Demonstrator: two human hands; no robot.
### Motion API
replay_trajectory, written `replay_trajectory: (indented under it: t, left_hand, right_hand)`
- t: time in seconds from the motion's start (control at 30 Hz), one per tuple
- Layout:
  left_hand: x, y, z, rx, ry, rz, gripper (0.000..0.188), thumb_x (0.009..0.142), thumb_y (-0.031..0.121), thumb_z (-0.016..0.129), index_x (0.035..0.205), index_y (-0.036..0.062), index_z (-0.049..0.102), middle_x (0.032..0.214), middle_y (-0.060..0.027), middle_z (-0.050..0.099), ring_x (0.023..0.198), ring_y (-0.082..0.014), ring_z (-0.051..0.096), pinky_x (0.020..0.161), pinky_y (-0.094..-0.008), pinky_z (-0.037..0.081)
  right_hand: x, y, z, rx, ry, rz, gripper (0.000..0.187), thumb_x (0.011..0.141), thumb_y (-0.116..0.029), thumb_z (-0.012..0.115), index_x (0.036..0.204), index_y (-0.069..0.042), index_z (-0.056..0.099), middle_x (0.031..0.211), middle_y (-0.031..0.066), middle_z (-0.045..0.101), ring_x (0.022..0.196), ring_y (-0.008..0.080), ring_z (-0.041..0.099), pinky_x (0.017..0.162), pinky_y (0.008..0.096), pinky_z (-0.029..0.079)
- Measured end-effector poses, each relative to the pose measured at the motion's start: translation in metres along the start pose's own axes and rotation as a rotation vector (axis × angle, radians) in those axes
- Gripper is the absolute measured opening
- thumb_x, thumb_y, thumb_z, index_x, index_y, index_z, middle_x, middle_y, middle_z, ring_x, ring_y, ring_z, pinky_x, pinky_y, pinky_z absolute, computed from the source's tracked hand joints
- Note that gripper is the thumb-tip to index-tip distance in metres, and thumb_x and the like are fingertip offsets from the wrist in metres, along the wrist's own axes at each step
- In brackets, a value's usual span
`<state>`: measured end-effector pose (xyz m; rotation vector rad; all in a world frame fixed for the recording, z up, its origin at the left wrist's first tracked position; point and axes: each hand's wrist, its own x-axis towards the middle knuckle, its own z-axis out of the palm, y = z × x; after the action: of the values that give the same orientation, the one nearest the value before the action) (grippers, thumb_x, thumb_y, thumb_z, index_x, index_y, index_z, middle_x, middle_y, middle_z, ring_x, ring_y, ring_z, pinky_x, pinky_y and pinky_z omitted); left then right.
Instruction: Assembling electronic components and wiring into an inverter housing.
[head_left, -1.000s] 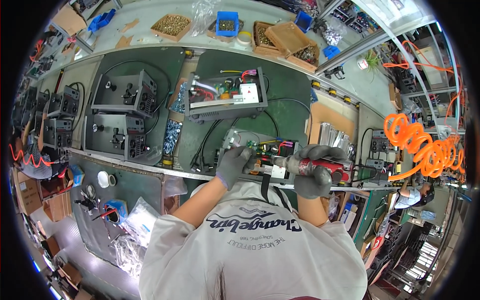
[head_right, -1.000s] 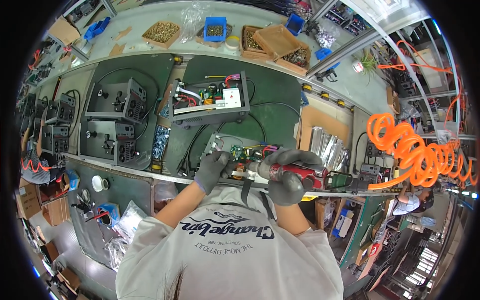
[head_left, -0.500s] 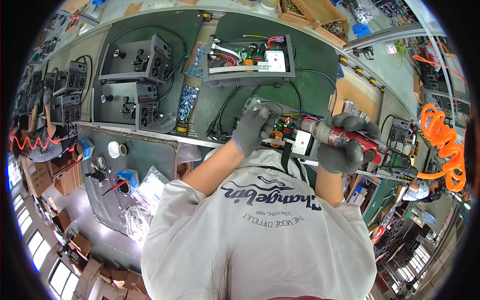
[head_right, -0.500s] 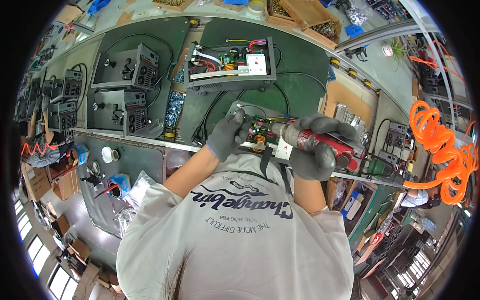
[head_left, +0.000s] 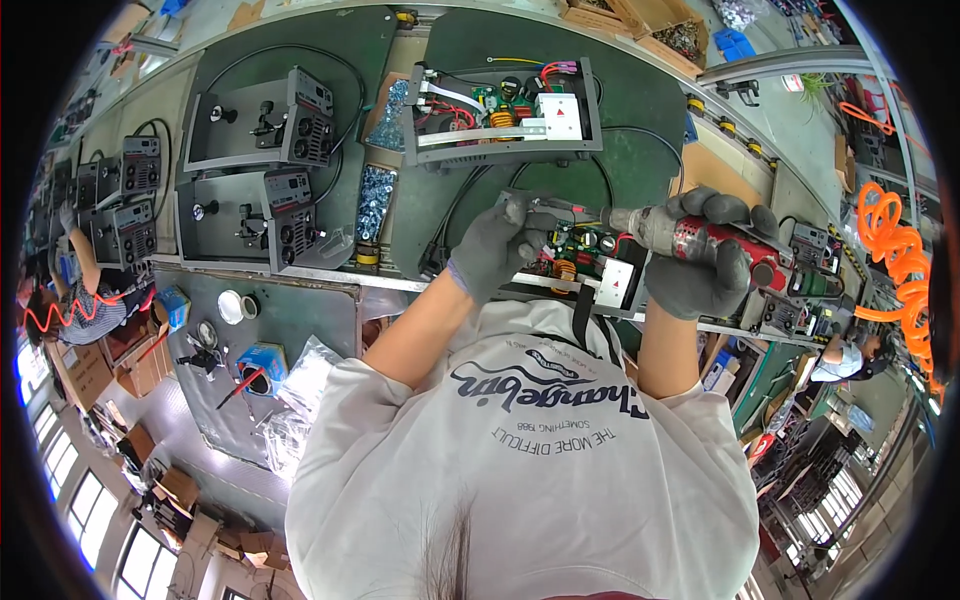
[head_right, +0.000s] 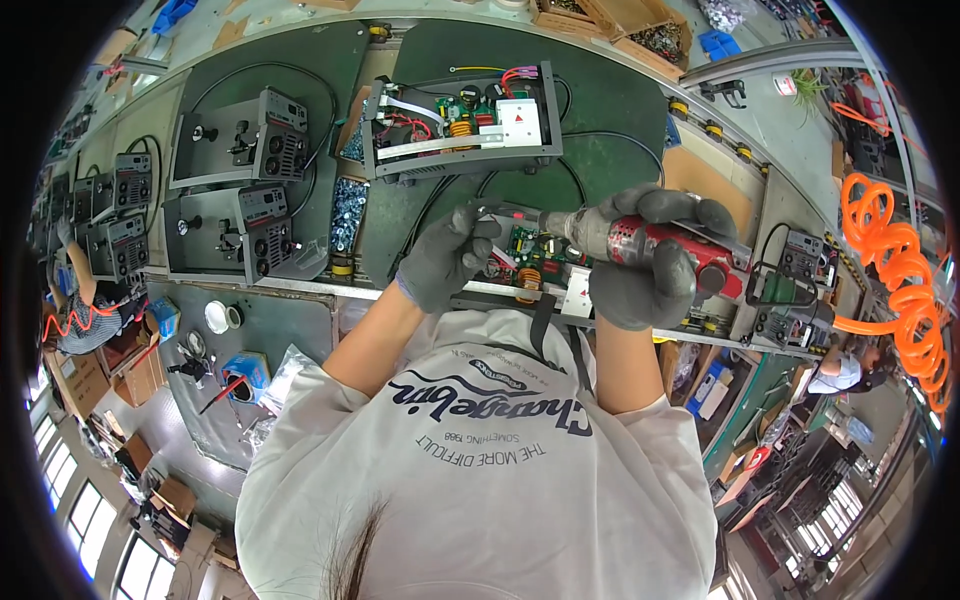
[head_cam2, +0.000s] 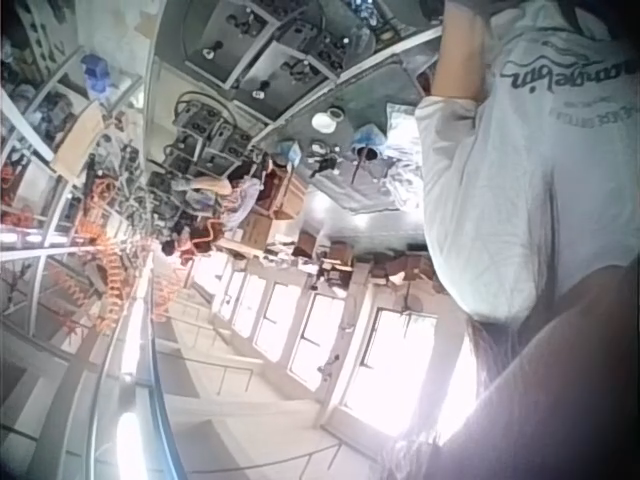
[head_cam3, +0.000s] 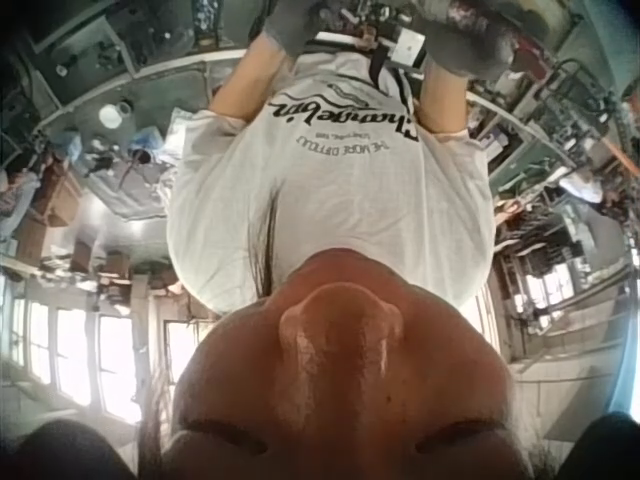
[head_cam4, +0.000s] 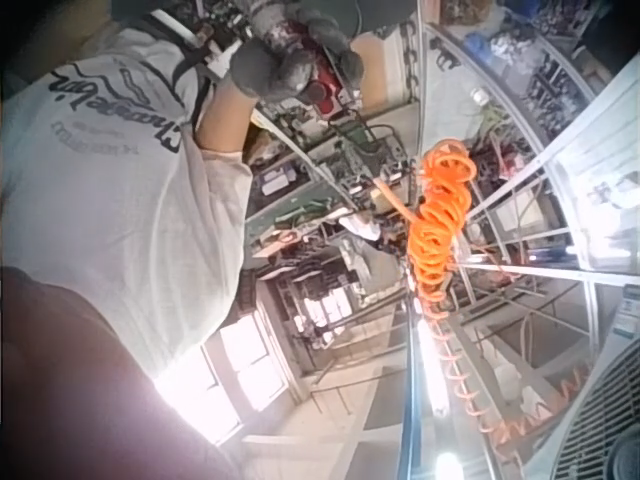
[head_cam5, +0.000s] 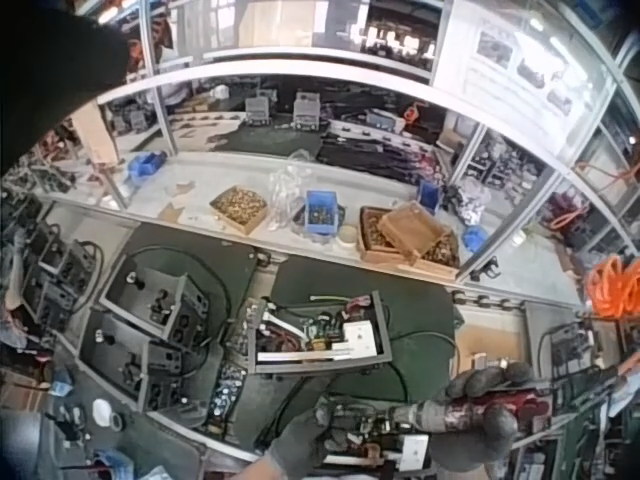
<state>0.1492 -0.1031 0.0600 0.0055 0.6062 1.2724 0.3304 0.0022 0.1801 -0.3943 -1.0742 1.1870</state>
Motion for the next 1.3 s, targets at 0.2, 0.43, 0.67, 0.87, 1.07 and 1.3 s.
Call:
replay_trajectory:
  t: [0.2,0.43,0.67,0.87,1.07,1.3]
  left_hand:
    - [0.026,0.040,-0.011,0.910,0.356,0.389,0.028,0.100,0.029,0.057,0.116,0.0087,0.067,0.096,-0.0101,0.068,0.078,-0.0167,0.063,0.067,-0.0296,0.049]
    - [0.090,0.101,-0.007,1.962,0.470,0.316,0.032,0.089,0.042,0.066,0.108,0.0187,0.074,0.102,-0.0101,0.069,0.095,-0.0294,0.068,0.082,-0.0419,0.053]
    - [0.100,0.108,-0.014,1.978,0.469,0.324,0.034,0.086,0.046,0.067,0.103,0.0181,0.076,0.097,-0.0095,0.069,0.093,-0.0307,0.068,0.080,-0.0436,0.052]
    - [0.100,0.114,-0.013,2.031,0.417,0.233,0.036,0.090,0.049,0.063,0.107,0.0195,0.073,0.105,-0.0077,0.069,0.098,-0.0274,0.068,0.082,-0.0418,0.054]
    - [0.099,0.112,-0.007,1.902,0.462,0.237,0.033,0.089,0.042,0.066,0.107,0.0150,0.072,0.104,-0.0101,0.069,0.097,-0.0293,0.068,0.081,-0.0424,0.054]
    - [0.104,0.093,-0.027,1.092,0.564,0.558,0.025,0.094,0.016,0.058,0.114,0.0075,0.069,0.106,-0.0143,0.069,0.090,-0.0260,0.070,0.081,-0.0374,0.056]
  right_hand:
    - [0.026,0.041,0.006,-0.022,-0.036,-0.040,0.047,0.086,-0.017,0.061,0.132,-0.010,0.054,0.103,0.0180,0.067,0.087,0.0331,0.067,0.075,0.0478,0.057]
    - [0.046,0.098,0.031,-0.080,-0.041,0.000,0.048,0.076,0.000,0.055,0.124,-0.001,0.049,0.091,0.0200,0.068,0.076,0.0282,0.067,0.069,0.0432,0.059]
    - [0.050,0.118,0.033,-0.113,-0.107,-0.011,0.046,0.076,0.002,0.059,0.121,0.003,0.050,0.089,0.0203,0.068,0.074,0.0266,0.068,0.066,0.0399,0.060]
    - [0.055,0.116,0.047,-0.109,-0.241,0.070,0.038,0.080,0.007,0.059,0.117,0.003,0.052,0.088,0.0176,0.068,0.065,0.0204,0.064,0.050,0.0312,0.053]
    - [0.059,0.116,0.067,-0.149,-0.158,0.283,0.029,0.078,0.016,0.059,0.104,0.003,0.058,0.082,0.0163,0.068,0.059,0.0153,0.060,0.048,0.0284,0.049]
    - [0.052,0.127,0.064,-0.145,-0.221,0.336,0.025,0.078,0.015,0.058,0.099,0.002,0.059,0.079,0.0150,0.067,0.059,0.0150,0.060,0.050,0.0279,0.048]
